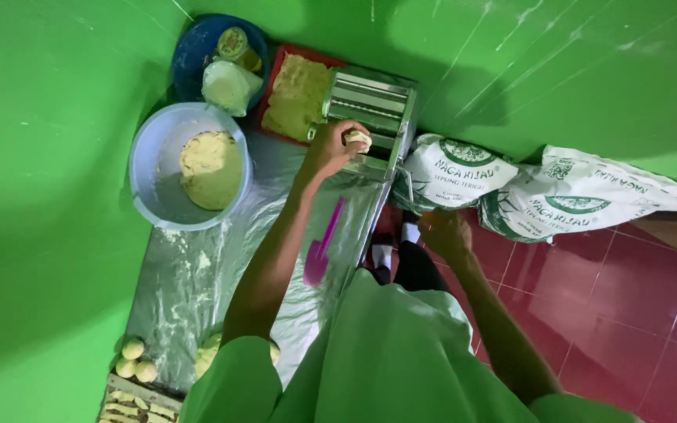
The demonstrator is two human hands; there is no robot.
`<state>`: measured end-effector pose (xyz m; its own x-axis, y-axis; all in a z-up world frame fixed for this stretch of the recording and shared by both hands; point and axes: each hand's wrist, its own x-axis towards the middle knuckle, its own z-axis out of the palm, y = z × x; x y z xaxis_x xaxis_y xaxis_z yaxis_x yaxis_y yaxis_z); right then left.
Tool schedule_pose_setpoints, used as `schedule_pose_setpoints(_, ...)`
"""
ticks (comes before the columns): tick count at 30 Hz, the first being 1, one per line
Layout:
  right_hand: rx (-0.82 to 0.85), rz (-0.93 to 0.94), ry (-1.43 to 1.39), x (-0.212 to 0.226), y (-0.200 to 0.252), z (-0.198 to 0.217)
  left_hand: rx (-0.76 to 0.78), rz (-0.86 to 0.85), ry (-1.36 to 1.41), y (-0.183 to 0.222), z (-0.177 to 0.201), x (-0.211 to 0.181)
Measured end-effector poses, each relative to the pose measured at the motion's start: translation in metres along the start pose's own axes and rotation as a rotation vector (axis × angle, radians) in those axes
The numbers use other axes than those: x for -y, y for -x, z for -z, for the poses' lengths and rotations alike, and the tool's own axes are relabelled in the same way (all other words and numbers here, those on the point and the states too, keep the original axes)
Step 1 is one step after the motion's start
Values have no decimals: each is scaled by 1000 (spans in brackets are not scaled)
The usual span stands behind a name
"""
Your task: Preparing and arranging small pieces of dough on a drying tray using a manual roller
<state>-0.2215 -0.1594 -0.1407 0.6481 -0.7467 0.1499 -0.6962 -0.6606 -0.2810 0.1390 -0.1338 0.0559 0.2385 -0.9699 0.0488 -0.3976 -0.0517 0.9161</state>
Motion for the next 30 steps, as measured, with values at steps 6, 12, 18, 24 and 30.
schedule_pose_setpoints(6, 502, -303, -97, 24, -51, 125, 30, -53, 38, -9, -3, 11)
schedule_pose_setpoints(12, 419, -156, 129, -27, -114, 118, 79, 32, 3, -15, -5, 20)
schedule_pose_setpoints(18, 477, -271, 149, -80, -188, 57, 73, 73, 25, -21, -8, 13)
schedule_pose_setpoints(24, 548, -203, 369, -58, -205, 18, 20, 87, 62, -13, -10, 14)
schedule_pose_setpoints(30, 647, -238, 228, -40, -169, -37, -104, 99, 137, 4, -23, 18)
